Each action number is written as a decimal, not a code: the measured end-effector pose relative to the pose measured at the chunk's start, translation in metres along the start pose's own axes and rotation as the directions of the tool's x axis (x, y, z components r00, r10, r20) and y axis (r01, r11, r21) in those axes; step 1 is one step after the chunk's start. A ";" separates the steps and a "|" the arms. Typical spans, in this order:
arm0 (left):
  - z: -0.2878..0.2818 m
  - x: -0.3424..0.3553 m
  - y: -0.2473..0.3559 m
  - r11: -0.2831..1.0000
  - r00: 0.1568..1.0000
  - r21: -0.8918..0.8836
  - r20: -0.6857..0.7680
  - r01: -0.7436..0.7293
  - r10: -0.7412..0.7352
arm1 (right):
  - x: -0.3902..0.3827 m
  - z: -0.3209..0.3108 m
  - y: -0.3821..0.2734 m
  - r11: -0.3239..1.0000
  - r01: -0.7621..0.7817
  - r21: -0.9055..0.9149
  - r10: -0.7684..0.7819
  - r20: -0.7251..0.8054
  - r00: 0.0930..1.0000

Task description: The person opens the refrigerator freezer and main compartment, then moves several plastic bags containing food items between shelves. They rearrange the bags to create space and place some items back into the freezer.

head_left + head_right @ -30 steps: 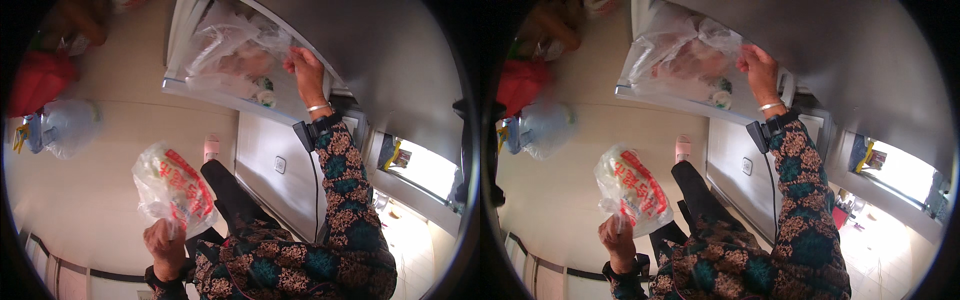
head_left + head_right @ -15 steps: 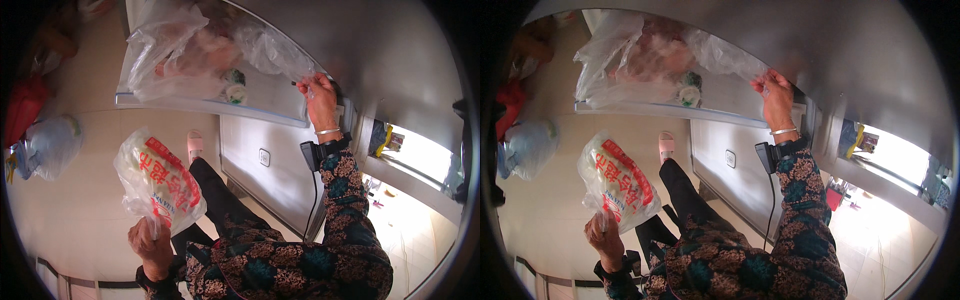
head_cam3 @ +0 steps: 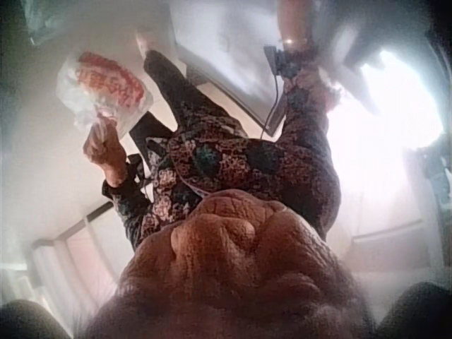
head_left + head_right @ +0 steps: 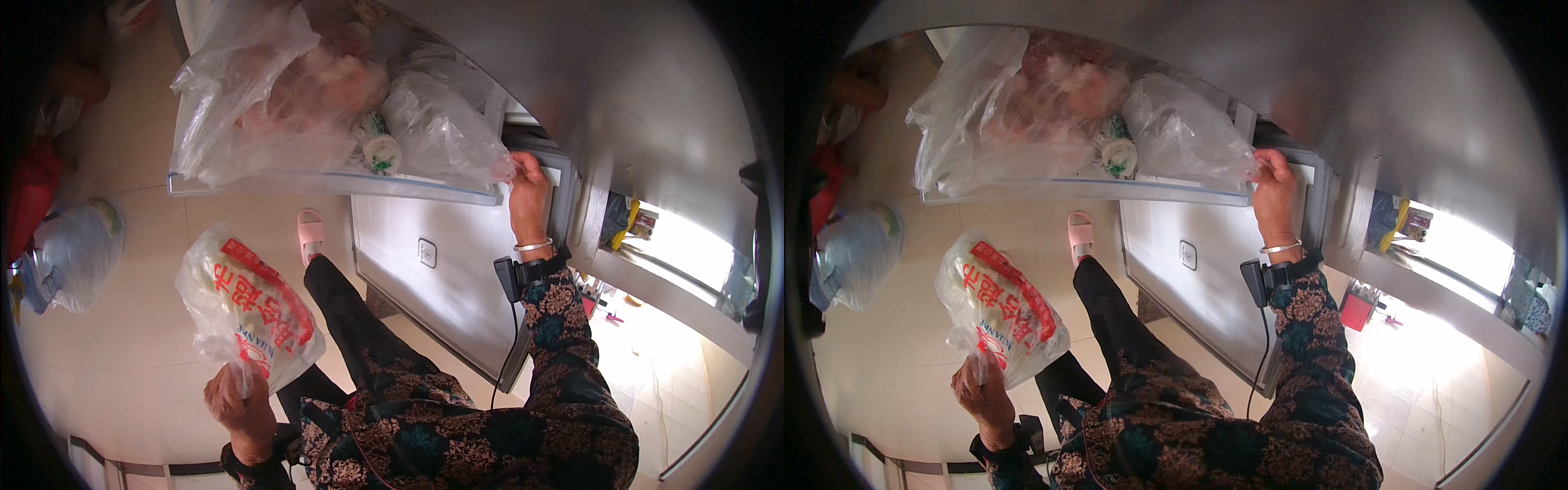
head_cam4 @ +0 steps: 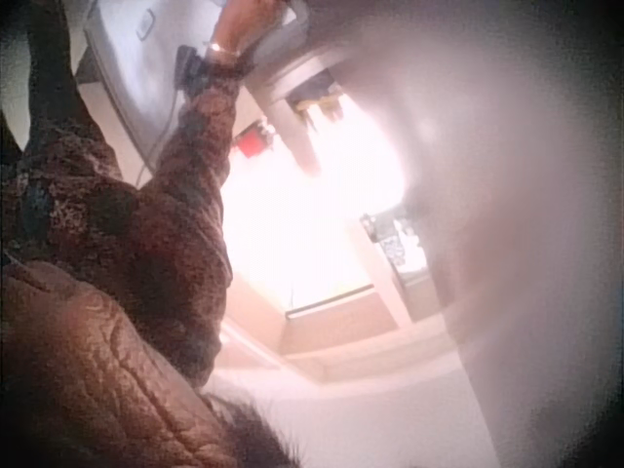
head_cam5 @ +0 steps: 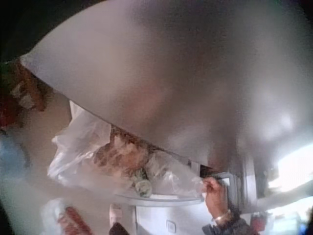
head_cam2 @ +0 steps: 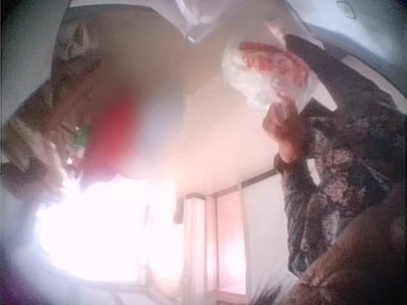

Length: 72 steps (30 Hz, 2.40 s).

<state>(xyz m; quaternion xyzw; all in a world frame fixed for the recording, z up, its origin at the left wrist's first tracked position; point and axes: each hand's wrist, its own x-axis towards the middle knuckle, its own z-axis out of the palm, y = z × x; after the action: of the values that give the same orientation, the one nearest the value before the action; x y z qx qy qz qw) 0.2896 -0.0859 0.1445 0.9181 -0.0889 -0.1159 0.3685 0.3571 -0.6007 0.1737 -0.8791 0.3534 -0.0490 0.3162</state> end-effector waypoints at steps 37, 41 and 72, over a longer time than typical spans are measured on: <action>-0.009 0.007 0.010 0.974 0.986 0.164 0.081 -0.155 0.143 | 0.070 0.040 -0.032 0.982 -0.167 -0.090 0.189 0.362 0.913; -0.004 -0.007 0.003 0.979 0.991 0.167 0.094 -0.115 0.100 | 0.073 0.011 -0.026 0.987 -0.145 0.063 0.106 0.418 0.902; -0.037 0.045 0.059 0.939 0.995 -0.331 0.072 0.088 -0.068 | -0.083 0.072 -0.099 -0.065 -0.623 0.779 0.085 0.627 0.775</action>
<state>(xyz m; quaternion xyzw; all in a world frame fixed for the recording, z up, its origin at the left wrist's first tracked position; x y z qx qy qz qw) 0.3383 -0.1147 0.2054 0.8413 -0.0424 -0.1712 0.5110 0.3755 -0.4546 0.1865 -0.2748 0.3733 -0.0115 0.8860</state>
